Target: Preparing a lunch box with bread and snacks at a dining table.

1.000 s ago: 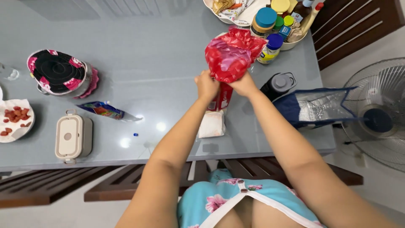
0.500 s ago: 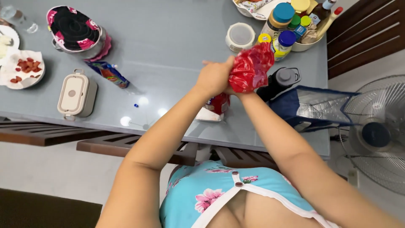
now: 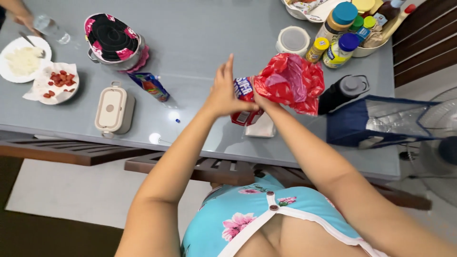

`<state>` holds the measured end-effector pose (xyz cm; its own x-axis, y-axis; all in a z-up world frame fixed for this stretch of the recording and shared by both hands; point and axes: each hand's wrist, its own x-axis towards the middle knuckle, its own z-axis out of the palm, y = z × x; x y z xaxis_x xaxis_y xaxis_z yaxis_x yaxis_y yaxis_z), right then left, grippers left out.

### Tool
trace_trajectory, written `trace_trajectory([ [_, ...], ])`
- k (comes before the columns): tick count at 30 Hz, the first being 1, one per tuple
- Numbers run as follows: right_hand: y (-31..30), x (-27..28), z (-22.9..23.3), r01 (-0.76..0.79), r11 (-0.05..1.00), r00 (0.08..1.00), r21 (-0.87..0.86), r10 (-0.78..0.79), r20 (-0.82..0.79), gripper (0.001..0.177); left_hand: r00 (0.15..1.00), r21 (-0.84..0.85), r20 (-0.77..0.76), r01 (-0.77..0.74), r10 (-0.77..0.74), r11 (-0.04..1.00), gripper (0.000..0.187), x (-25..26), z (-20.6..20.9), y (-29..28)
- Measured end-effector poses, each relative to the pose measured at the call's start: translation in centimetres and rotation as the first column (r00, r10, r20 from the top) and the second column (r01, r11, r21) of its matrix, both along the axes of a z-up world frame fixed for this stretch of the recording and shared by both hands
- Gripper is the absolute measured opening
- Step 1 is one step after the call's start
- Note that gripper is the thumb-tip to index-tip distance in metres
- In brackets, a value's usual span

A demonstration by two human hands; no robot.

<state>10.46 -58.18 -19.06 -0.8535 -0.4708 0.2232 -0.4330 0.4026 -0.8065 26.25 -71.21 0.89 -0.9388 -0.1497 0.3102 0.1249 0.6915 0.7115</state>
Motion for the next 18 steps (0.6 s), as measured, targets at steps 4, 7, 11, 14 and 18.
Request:
trace_trajectory([
  [4,-1.8,3.5,6.2,0.098,0.98,0.99,-0.174,-0.078,0.119,0.032,0.961,-0.067,0.253,-0.093,0.108,0.993,0.16,1.4,-5.8,-1.0],
  [7,-1.8,2.7,6.9,-0.013,0.973,0.971,-0.231,0.067,0.228,0.034,0.977,-0.024,0.168,-0.127,0.129,0.992,0.143,0.2,-8.6,-4.5],
  [11,-2.2,2.7,8.0,-0.249,0.967,0.968,-0.053,0.248,-0.033,0.042,0.897,0.402,0.288,0.206,-0.336,0.892,0.113,-1.3,-8.3,-9.8],
  [14,-3.9,2.0,3.9,-0.072,0.997,0.995,-0.02,0.073,0.07,0.044,0.877,0.426,0.263,0.268,-0.402,0.864,0.105,-1.8,-11.1,-10.3],
  [18,-6.0,2.9,4.3,0.304,0.952,0.903,-0.021,-0.281,0.326,0.052,0.995,-0.02,0.094,-0.033,0.034,0.999,0.127,1.7,-6.8,-3.5],
])
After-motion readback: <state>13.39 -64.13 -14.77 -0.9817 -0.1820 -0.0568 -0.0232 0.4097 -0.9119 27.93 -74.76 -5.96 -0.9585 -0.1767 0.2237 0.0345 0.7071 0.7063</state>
